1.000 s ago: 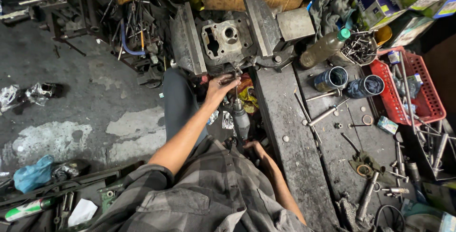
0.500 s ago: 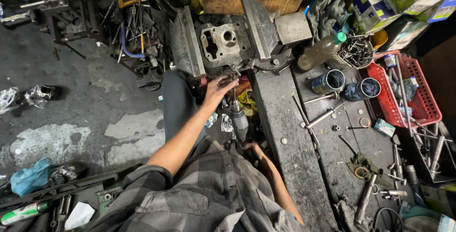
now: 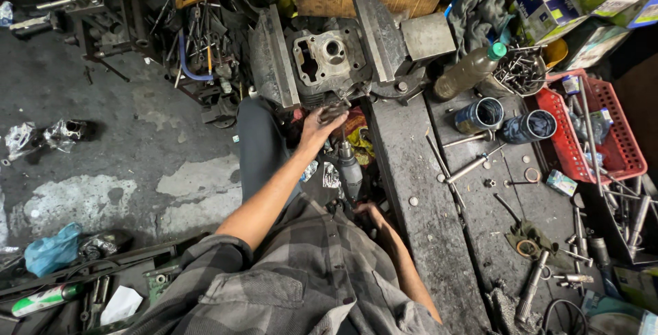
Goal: The person holds a die grinder and grinds the surface of a small engine cylinder head clamped in a bench vise, moving the tool across the metal while steadying the workpiece with the other hand.
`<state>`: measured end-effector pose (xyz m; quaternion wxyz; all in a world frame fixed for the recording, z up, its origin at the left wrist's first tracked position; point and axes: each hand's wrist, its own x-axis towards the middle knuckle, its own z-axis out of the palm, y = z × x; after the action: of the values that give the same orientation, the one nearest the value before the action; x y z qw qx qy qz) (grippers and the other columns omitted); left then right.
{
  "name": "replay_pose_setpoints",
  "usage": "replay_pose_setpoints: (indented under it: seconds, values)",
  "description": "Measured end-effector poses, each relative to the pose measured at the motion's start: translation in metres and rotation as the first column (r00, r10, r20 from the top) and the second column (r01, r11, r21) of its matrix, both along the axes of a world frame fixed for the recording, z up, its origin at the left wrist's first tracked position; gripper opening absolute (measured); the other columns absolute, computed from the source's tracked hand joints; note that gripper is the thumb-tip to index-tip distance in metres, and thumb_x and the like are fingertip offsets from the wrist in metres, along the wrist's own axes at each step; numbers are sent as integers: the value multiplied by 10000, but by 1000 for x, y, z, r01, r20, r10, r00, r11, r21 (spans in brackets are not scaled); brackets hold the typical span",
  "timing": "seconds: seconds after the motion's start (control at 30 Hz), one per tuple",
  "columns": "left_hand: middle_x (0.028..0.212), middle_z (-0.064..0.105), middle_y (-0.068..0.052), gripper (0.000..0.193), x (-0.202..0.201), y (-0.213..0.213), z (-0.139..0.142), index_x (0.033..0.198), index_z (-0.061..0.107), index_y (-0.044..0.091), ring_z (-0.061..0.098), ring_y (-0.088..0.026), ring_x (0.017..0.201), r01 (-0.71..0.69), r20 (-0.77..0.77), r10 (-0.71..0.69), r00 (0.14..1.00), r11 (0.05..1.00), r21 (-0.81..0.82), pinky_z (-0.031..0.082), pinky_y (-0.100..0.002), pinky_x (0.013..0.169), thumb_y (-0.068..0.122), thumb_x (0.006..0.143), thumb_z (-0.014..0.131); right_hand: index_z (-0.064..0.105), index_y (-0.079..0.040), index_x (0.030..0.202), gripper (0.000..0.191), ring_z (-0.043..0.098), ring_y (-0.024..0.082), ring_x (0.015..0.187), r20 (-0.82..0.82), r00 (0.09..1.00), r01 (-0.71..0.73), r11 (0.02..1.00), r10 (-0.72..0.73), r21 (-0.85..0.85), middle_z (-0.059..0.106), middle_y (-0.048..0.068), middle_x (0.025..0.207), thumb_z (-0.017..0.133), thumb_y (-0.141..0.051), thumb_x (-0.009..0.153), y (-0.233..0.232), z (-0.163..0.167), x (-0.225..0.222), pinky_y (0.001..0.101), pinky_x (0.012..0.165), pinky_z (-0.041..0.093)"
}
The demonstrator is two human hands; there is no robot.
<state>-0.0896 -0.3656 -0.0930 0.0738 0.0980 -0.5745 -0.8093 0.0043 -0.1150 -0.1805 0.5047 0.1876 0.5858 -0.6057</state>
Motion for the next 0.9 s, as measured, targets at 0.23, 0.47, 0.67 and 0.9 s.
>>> replay_pose_setpoints:
  seconds: [0.23,0.47,0.67,0.9]
  values:
    - [1149,764,-107,423,-5,3,-8,1217,658,-14,715,-174,1083,-4,3,4,1000,1000,-12,535,-308,1024,142,864,830,545,-79,652,299,495,189,454,-56,998,-20,999,18,-38,518,41,558,705,-297,781,2,-1,4,331,464,395]
    - [1155,764,-100,444,-3,3,-5,1244,646,-11,721,-163,1082,16,8,-17,1000,998,59,543,-296,1016,159,871,815,614,-90,698,209,519,180,493,16,1000,14,999,-13,-44,568,40,599,687,-271,773,2,-2,6,319,501,408]
    - [1158,766,-89,418,-2,0,-2,1223,677,-11,710,-143,1070,6,22,-5,1000,1000,-26,531,-278,997,161,873,827,630,-90,702,252,527,157,524,-16,1000,-21,1000,20,-7,578,27,617,672,-323,790,7,-2,9,295,523,409]
    - [1128,776,-65,365,-7,-1,-5,1181,725,6,711,-129,1031,4,14,-4,1000,999,-36,540,-275,964,164,870,831,627,-106,697,239,517,158,516,-17,1000,-1,1000,1,22,567,21,613,679,-318,792,7,-4,9,300,510,395]
